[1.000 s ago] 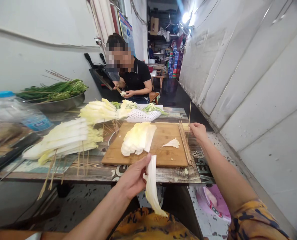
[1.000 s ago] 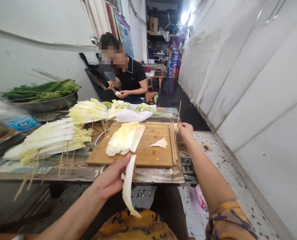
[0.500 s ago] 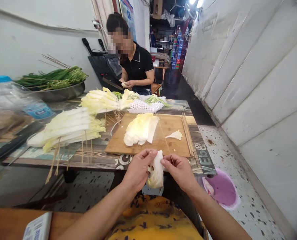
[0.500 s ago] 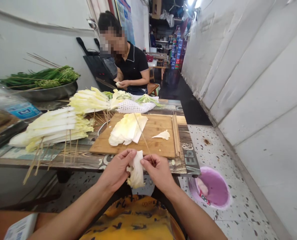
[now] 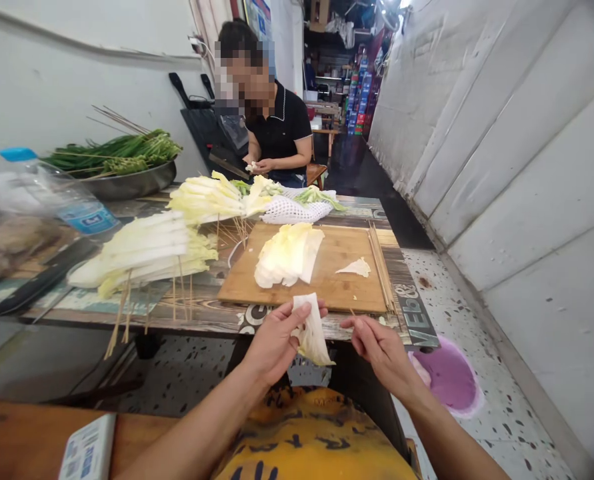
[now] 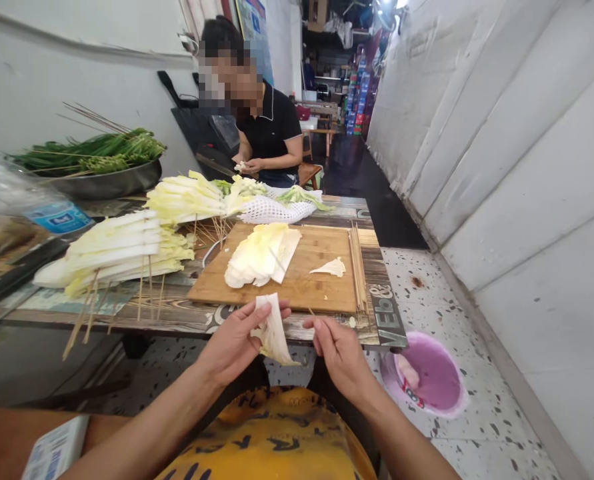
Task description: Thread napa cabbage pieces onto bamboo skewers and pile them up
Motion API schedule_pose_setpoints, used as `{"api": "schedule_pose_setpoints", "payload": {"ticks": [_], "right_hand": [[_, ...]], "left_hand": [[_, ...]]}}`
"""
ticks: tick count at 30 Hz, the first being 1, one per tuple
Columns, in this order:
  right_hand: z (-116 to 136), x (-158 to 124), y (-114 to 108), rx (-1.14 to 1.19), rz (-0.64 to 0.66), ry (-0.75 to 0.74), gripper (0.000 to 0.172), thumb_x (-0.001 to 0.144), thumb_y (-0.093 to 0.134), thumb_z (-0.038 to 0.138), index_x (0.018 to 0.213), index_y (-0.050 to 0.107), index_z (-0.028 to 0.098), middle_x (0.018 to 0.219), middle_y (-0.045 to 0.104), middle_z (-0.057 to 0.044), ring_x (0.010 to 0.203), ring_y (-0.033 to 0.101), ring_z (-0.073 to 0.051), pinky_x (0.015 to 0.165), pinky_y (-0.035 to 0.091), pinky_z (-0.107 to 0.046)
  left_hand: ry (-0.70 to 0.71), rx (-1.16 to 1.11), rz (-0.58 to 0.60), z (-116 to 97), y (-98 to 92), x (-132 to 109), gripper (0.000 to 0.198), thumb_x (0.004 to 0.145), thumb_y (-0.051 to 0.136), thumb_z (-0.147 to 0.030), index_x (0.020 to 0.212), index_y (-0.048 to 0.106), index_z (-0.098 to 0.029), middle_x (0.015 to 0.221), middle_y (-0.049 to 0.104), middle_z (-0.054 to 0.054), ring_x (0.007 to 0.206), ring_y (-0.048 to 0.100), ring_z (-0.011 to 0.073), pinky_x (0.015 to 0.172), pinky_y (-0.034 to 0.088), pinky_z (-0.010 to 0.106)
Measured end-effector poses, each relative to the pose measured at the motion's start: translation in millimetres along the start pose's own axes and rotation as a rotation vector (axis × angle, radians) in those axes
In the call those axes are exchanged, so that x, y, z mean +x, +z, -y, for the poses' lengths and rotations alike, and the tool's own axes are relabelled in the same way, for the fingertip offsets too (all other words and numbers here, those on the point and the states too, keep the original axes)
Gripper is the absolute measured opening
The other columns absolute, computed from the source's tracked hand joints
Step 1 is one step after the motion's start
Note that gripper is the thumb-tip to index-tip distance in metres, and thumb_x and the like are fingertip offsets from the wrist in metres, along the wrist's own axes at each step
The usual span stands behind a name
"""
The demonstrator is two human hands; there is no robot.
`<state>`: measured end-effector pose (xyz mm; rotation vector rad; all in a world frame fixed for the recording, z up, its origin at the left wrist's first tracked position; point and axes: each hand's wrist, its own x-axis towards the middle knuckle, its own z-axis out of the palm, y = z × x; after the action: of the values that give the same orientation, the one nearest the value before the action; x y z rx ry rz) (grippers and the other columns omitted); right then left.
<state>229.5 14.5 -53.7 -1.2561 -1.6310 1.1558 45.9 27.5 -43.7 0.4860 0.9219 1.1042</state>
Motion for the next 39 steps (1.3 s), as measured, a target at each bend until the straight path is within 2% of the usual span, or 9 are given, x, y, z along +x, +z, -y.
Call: {"api": "schedule_pose_setpoints", "payload": {"ticks": [3,5,8,12,14,18,25,31,39], "right_hand": [[2.4,-8.0,-11.9,-0.141,0.089,-0.057,0.030,0.092,0.046,0.034,0.076,0.065,0.017,0.056,0.048,0.003,0.054,0.044,-0.012,0.054,0.034,-0.023],[3.1,-10.5,-11.3,-0.213,0.117,-0.088,0.029,0.091,0.048,0.030,0.072,0.065,0.018,0.059,0.054,0.001,0.056,0.047,-0.013,0.056,0.036,-0.024],[3.4,-7.8,-0.3,-0.281,0.081,-0.129,0.018,0.089,0.050,0.025,0.090,0.066,0.018,0.063,0.060,0.001,0.056,0.053,-0.014,0.057,0.040,-0.024],[0.8,1.6,11.0,-0.322,-0.042,-0.219,0.021,0.089,0.047,0.019,0.105,0.061,0.018,0.078,0.067,-0.003,0.067,0.060,-0.016,0.064,0.046,-0.026],[-2.0,3.4,7.0,-0.330,-0.113,-0.280,0.026,0.091,0.043,0.017,0.110,0.059,0.017,0.090,0.067,-0.007,0.078,0.062,-0.018,0.072,0.047,-0.029],[-1.4,-4.9,-17.5,-0.342,-0.163,-0.385,0.027,0.092,0.043,0.015,0.112,0.060,0.020,0.094,0.066,-0.007,0.088,0.061,-0.018,0.077,0.047,-0.029],[14.9,-27.4,-47.1,-0.792,-0.093,-0.573,0.033,0.091,0.046,0.011,0.119,0.062,0.021,0.065,0.057,0.000,0.054,0.052,-0.012,0.050,0.034,-0.023],[15.3,-27.7,-49.2,-0.966,-0.104,-0.621,0.032,0.092,0.045,0.013,0.117,0.063,0.023,0.066,0.059,0.001,0.051,0.050,-0.012,0.049,0.028,-0.025],[17.5,-29.5,-52.7,-1.086,-0.122,-0.646,0.036,0.091,0.040,0.011,0.112,0.066,0.024,0.060,0.057,0.002,0.048,0.047,-0.012,0.048,0.024,-0.027]], "left_hand": [[0.002,0.030,0.050,-6.5,-5.4,-2.1,0.038,0.066,0.077,-0.029,0.101,0.070,-0.015,0.104,0.070,0.010,0.084,0.063,0.0157,0.069,0.050,0.023],[0.021,0.059,0.046,-3.7,-4.1,-3.0,0.036,0.065,0.078,-0.029,0.098,0.071,-0.014,0.097,0.072,0.009,0.079,0.063,0.0140,0.068,0.049,0.022],[0.041,0.085,0.036,6.4,4.0,-2.8,0.032,0.064,0.078,-0.031,0.090,0.073,-0.013,0.084,0.073,0.008,0.072,0.063,0.0145,0.067,0.049,0.024],[0.055,0.090,0.060,10.9,13.1,-3.5,0.034,0.063,0.079,-0.032,0.090,0.072,-0.013,0.080,0.072,0.006,0.070,0.063,0.0150,0.067,0.050,0.026],[0.093,0.103,0.025,6.8,11.8,-4.7,0.033,0.064,0.078,-0.033,0.089,0.072,-0.013,0.080,0.072,0.006,0.069,0.062,0.0143,0.066,0.049,0.025],[0.062,0.121,-0.023,-2.7,0.6,-6.6,0.029,0.066,0.076,-0.034,0.084,0.072,-0.012,0.077,0.072,0.006,0.066,0.062,0.0135,0.061,0.049,0.022],[-0.048,0.024,0.020,-7.0,-6.1,-8.8,0.029,0.063,0.079,-0.032,0.081,0.072,-0.011,0.073,0.071,0.006,0.062,0.061,0.0111,0.058,0.049,0.020],[-0.088,0.011,0.031,-8.3,-4.6,-11.4,0.030,0.058,0.083,-0.031,0.077,0.072,-0.011,0.067,0.070,0.005,0.057,0.060,0.0102,0.054,0.048,0.019],[-0.096,0.063,0.030,-7.2,-6.4,-12.9,0.030,0.060,0.081,-0.033,0.078,0.072,-0.011,0.070,0.070,0.005,0.057,0.059,0.0103,0.051,0.047,0.019]]}}
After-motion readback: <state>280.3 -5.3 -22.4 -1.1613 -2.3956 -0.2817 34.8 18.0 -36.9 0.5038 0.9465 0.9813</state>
